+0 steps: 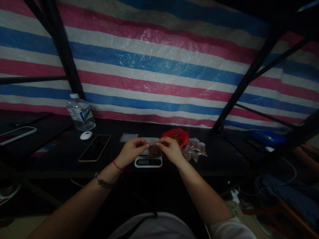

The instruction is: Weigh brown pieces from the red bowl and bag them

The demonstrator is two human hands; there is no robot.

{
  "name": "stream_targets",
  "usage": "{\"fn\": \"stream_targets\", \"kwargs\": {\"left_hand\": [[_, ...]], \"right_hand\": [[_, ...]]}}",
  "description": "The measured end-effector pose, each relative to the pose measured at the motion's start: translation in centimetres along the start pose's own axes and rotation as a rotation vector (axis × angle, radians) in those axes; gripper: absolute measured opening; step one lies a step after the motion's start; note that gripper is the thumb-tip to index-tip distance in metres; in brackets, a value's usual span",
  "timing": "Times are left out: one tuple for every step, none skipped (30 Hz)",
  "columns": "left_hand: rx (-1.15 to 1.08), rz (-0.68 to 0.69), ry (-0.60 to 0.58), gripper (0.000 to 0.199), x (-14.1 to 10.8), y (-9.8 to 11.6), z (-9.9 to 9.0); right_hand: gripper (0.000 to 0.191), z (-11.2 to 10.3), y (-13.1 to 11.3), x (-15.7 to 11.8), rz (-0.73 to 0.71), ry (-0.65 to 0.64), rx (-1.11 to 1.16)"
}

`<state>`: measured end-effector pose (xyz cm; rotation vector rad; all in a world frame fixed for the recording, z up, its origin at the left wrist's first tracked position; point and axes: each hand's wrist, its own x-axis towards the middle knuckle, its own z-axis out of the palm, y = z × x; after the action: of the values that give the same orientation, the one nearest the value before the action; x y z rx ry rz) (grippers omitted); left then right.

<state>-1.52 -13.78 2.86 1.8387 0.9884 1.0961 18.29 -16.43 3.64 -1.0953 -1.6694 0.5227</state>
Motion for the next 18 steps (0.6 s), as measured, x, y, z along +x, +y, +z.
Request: {"fn": "stream_targets", "kwargs": {"left_hand": [[-0.008,-0.004,0.000,0.031,-0.1,0.1,0.0],[-0.017,-0.007,0.001,0.031,-0.1,0.3,0.0],[-0.025,-0.010,0.002,0.031,-0.2,0.4,0.1],[-0.029,-0.012,0.007,0.031,-0.2,0.5,0.1],[-0.028,-0.015,0.009,0.031,-0.2,0.6,0.1],[-0.025,-0.016,0.010,0.031,-0.3,0.6,0.1],[-0.023,-0.017,0.011,0.031,-0.3,0.6,0.0],[-0.020,-0.016,0.012,0.031,-0.3,0.6,0.0],[-0.018,-0.014,0.013,0.030,-0.3,0.6,0.0],[-0.017,-0.010,0.015,0.030,-0.3,0.7,0.0],[-0.016,-0.008,0.018,0.030,-0.3,0.8,0.0],[-0.014,-0.007,0.023,0.029,-0.4,0.9,0.0],[-0.013,-0.008,0.024,0.029,-0.4,1.1,0.0],[-0.012,-0.011,0.021,0.029,-0.5,1.3,0.0],[-0.011,-0.015,0.014,0.029,-0.6,1.5,0.0],[-0.011,-0.020,0.005,0.028,-0.6,1.7,0.0],[-0.011,-0.023,-0.002,0.029,-0.7,1.8,0.0],[-0.013,-0.022,-0.007,0.029,-0.7,1.9,0.0]], "right_hand": [[0.014,0.0,0.0,0.0,-0.013,-0.003,-0.013],[0.013,0.0,0.0,0.0,-0.020,-0.006,-0.021],[0.013,0.0,0.0,0.0,-0.023,-0.008,-0.025],[0.013,0.0,0.0,-0.1,-0.021,-0.007,-0.023],[0.012,0.1,0.0,-0.1,-0.014,-0.004,-0.015],[0.012,0.1,0.1,-0.1,-0.005,-0.003,-0.002],[0.013,0.1,0.1,-0.1,0.006,-0.004,0.012],[0.013,0.2,0.2,-0.1,0.017,-0.007,0.025],[0.014,0.2,0.3,-0.1,0.029,-0.012,0.036],[0.015,0.2,0.3,-0.1,0.040,-0.016,0.047],[0.015,0.2,0.3,-0.1,0.050,-0.015,0.056],[0.015,0.2,0.3,-0.1,0.057,-0.011,0.068],[0.016,0.1,0.3,-0.1,0.060,-0.007,0.084],[0.016,0.1,0.2,-0.2,0.059,-0.008,0.103],[0.015,0.1,0.2,-0.2,0.053,-0.011,0.123],[0.015,0.2,0.1,-0.2,0.048,-0.017,0.142],[0.015,0.2,0.1,-0.2,0.045,-0.022,0.156],[0.015,0.2,0.1,-0.2,0.043,-0.025,0.165]]}}
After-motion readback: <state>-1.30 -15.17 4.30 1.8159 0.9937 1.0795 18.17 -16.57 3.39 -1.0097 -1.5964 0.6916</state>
